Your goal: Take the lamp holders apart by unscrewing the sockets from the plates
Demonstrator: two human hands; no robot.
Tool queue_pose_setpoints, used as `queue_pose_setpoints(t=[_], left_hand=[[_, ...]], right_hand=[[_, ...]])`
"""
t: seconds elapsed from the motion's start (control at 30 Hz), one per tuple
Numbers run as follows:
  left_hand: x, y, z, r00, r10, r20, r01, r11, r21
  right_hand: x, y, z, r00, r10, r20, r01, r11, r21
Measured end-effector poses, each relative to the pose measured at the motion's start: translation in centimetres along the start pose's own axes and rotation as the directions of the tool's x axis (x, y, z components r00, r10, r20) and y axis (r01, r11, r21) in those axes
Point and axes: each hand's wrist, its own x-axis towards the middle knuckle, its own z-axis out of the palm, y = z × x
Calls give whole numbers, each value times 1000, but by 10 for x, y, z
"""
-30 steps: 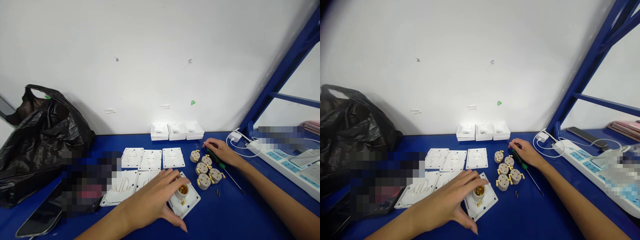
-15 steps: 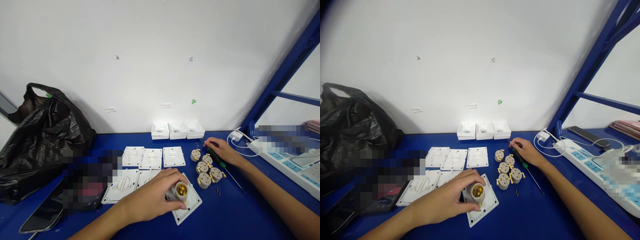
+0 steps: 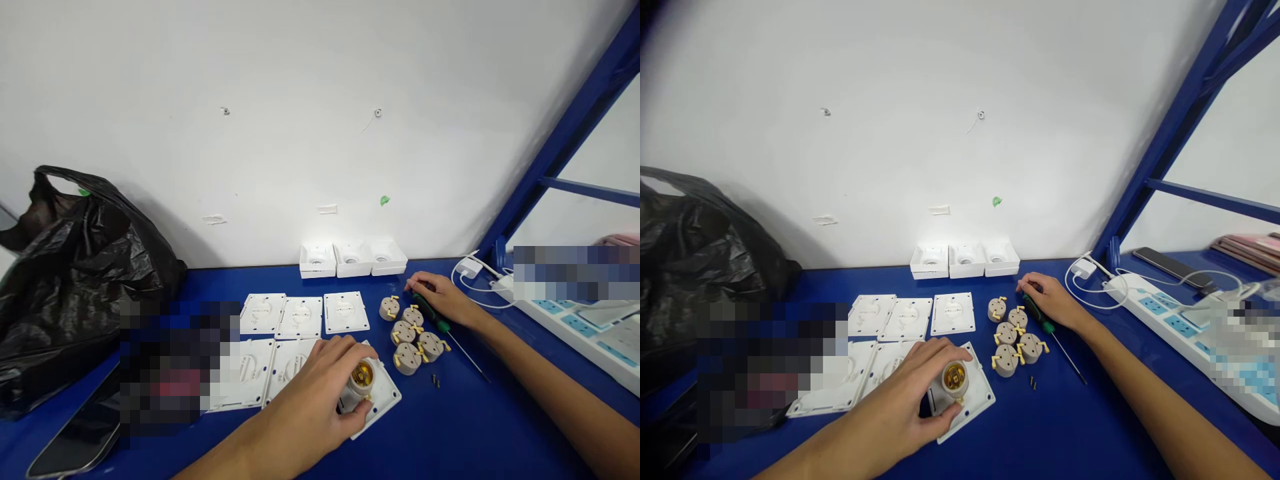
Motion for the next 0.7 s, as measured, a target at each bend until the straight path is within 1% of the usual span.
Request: queue_pose_setpoints(t=[0.1,0.3,0.5,0.7], left_hand=[[1,1,-1,1000,-2,-18,1,1000,-12],[2,4,-1,999,-13,-31,15,999,50],[0,4,1,999,11,-35,-6,992,127],[1,3,2,997,57,-46,-49,988,148]], right_hand=[[0,-1,-1,1000,6,4,-6,1000,-1],[0,-1,-1,1000,0,13,0,1000,-4],[0,-1,0,1000,4,6,-4,1000,1],[0,-3,-1,1000,8,16,-8,1000,-7]])
